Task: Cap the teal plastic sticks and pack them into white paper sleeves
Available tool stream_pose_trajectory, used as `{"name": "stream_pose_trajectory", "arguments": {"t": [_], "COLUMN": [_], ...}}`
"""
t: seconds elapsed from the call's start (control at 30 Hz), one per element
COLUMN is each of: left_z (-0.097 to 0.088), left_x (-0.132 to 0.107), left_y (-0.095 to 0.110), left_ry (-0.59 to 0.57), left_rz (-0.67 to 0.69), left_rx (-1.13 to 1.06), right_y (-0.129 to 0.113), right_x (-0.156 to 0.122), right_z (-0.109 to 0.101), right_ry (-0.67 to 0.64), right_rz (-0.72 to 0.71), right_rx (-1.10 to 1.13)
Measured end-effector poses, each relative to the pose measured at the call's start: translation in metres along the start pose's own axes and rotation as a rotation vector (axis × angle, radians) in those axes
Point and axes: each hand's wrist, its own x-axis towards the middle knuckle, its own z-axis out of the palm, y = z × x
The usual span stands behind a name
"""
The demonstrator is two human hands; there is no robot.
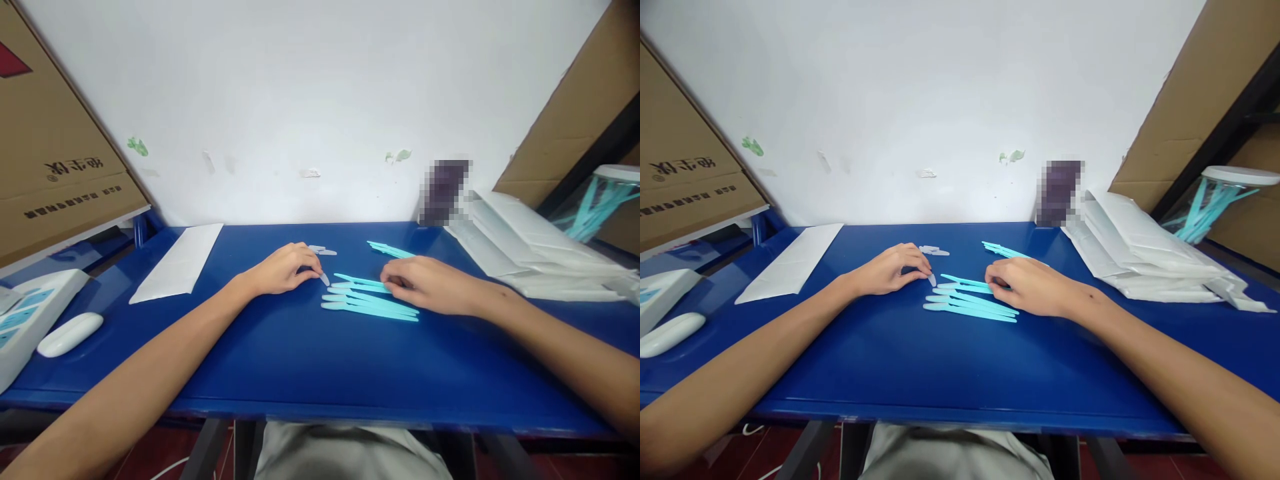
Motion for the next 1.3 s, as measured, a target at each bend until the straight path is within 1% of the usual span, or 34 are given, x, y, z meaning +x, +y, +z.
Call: {"name": "stream_pose_trajectory", "arguments": {"t": [0.1, 0.2, 0.27, 0.4, 0.5, 0.63, 0.77, 0.9, 1.1, 1.2, 1.3], "left_z": [-0.003, -0.002, 0.001, 0.005, 0.006, 0.005, 0.005, 0.006, 0.007, 0.008, 0.008], "left_x": [-0.002, -0.002, -0.002, -0.002, -0.001, 0.0, 0.001, 0.002, 0.005, 0.006, 0.006], "left_y": [-0.005, -0.008, -0.009, -0.01, -0.01, -0.005, 0.003, 0.012, 0.018, 0.02, 0.022], "left_ry": [0.018, 0.045, 0.071, 0.097, 0.078, 0.039, 0.007, -0.004, -0.035, -0.039, -0.05], "left_rz": [0.003, -0.007, -0.006, -0.019, -0.051, -0.099, -0.093, -0.082, -0.106, -0.14, -0.193], "left_rx": [-0.052, -0.065, -0.037, 0.101, 0.143, 0.118, 0.146, 0.235, 0.392, 0.417, 0.393], "right_y": [-0.003, -0.005, -0.005, -0.004, -0.005, -0.011, -0.013, -0.014, -0.017, -0.017, -0.015], "right_x": [0.0, -0.001, -0.001, 0.0, 0.001, -0.001, -0.003, -0.003, -0.003, -0.003, -0.003], "right_z": [0.0, 0.0, 0.001, 0.002, 0.001, -0.001, 0.0, 0.002, 0.001, 0.001, 0.001], "right_ry": [-0.004, -0.009, -0.008, 0.006, 0.025, 0.018, 0.007, -0.01, -0.01, 0.011, 0.016], "right_rz": [-0.006, -0.005, -0.01, -0.016, -0.015, -0.049, -0.099, -0.129, -0.122, -0.089, -0.078], "right_rx": [0.029, 0.057, 0.063, 0.057, 0.097, 0.202, 0.243, 0.236, 0.212, 0.181, 0.158]}}
